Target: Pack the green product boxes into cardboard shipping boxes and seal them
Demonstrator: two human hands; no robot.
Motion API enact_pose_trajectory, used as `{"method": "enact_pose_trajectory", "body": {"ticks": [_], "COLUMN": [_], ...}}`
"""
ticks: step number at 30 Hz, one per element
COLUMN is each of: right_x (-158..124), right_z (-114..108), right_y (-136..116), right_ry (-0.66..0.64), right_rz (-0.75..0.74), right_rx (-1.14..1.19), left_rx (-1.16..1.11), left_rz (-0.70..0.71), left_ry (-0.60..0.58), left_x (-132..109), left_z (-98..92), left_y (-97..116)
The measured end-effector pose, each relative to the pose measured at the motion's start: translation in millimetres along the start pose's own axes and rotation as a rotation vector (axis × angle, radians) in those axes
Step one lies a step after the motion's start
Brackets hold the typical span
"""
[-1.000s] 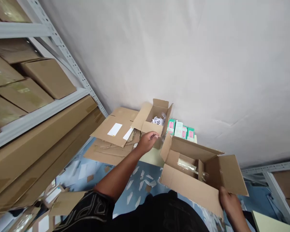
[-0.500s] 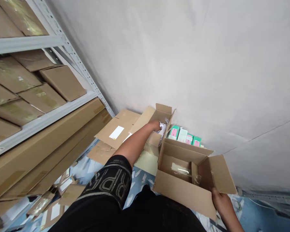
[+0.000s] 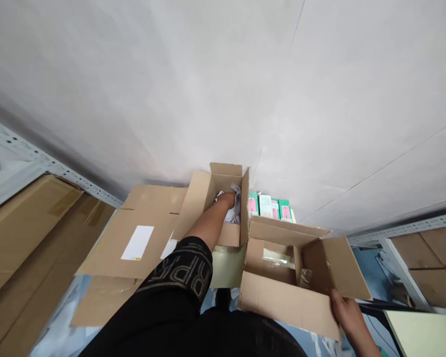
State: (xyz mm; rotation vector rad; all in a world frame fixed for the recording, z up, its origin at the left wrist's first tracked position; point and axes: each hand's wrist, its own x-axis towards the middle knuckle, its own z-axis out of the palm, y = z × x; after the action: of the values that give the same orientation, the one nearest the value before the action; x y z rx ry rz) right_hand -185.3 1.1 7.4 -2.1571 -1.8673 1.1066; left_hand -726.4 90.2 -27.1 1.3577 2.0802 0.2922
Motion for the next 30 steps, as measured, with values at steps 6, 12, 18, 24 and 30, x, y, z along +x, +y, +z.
{"method": "enact_pose_trajectory", "body": {"ticks": [6, 12, 18, 24, 30], "right_x": [-16, -19, -27, -36, -54], "right_z": [15, 25, 27, 26, 20], "right_y": [-4, -13, -31, -36, -16], "right_ry": [0.056, 0.072, 0.066, 0.129, 0.152], "right_rz": [0.016, 0.035, 0.055, 0.102, 0.165], "right_rx": [-0.019, -0.070, -0.064, -0.024, 0.027], "left_rx": [0.034, -0.260, -0.491, -0.263, -0.166], "left_rz": [0.029, 0.204, 0.593, 0.930, 0.922], "left_ry": [0.092, 0.327, 0.292, -0.107, -0.099], "left_x": [-22, -95, -195, -220, -211], "left_z": [-32.9, -98.7, -111.0, -49.4, -17.1], "left_y": [-4, -4, 56, 125, 124]}}
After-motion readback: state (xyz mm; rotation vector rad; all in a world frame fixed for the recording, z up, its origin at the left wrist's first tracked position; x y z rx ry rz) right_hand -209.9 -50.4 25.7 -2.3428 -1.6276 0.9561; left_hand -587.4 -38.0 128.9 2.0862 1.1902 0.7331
